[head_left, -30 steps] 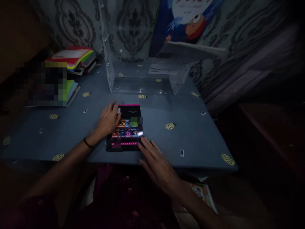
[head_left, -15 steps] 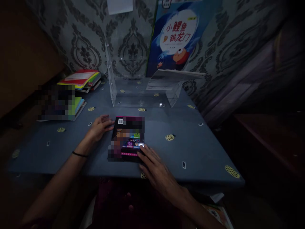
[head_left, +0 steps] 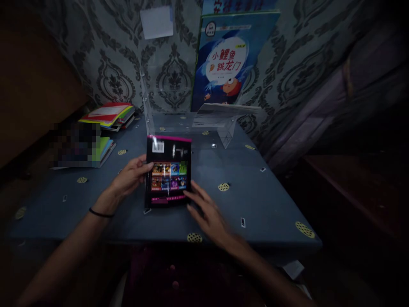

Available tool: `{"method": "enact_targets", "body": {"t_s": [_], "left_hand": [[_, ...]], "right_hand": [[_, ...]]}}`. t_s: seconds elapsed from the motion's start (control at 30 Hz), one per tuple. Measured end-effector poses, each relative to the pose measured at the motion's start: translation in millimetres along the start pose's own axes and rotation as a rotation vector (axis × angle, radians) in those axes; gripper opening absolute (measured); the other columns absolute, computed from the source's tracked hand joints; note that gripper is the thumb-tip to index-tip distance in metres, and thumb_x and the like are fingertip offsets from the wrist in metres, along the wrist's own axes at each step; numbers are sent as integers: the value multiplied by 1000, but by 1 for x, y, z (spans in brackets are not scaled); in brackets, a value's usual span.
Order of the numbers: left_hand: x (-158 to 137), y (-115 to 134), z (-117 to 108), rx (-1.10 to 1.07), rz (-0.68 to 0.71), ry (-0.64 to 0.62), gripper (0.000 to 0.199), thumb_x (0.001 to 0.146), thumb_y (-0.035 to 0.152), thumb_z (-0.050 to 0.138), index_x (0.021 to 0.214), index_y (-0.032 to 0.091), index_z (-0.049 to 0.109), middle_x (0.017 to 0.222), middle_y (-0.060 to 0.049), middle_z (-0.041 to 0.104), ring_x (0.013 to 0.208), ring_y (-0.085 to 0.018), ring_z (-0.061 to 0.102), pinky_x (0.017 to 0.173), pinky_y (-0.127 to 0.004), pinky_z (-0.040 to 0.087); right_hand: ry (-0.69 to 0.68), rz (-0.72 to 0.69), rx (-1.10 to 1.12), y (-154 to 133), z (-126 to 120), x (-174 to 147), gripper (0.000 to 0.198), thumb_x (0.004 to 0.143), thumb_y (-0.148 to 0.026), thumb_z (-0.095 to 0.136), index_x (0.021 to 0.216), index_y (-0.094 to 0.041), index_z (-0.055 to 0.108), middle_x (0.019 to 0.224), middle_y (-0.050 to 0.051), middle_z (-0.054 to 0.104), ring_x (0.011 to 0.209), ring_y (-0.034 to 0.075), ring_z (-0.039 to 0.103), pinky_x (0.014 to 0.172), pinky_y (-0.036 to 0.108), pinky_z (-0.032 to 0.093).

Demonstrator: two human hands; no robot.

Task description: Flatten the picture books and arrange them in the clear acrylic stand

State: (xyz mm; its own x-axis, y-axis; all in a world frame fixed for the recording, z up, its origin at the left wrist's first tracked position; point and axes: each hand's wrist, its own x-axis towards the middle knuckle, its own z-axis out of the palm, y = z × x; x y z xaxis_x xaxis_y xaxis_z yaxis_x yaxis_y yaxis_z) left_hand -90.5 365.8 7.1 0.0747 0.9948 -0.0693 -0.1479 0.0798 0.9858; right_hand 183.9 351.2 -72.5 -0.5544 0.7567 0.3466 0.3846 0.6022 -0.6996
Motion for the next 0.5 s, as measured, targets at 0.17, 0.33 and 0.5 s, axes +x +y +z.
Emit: {"method": "enact_targets", "body": {"t_s": [0.17,0.33,0.5], "left_hand": [[-9,48,3,365,415,-131,29,88,39,72,113,23,72,108,-6,76,117,-31,67,101,-48,54],[-29,12,-25,869,387,-353,24,99,22,49,111,25,70,142,-6,63,150,-30,35,124,-62,17],[-44,-42,-42,1098,206,-337,42,97,10,40,128,28,61,158,-5,46,151,-23,34,125,-62,14]], "right_hand": [[180,33,193,5,-22,66,35,100,-38,49,128,-27,67,145,10,59,135,29,55,111,53,48],[136,-39,163,25,-30,67,31,99,-33,49,116,-23,74,152,10,53,139,29,51,113,55,44],[46,50,-59,52,-23,44,28,93,-21,53,109,-23,76,138,12,65,129,31,61,108,59,49]]}}
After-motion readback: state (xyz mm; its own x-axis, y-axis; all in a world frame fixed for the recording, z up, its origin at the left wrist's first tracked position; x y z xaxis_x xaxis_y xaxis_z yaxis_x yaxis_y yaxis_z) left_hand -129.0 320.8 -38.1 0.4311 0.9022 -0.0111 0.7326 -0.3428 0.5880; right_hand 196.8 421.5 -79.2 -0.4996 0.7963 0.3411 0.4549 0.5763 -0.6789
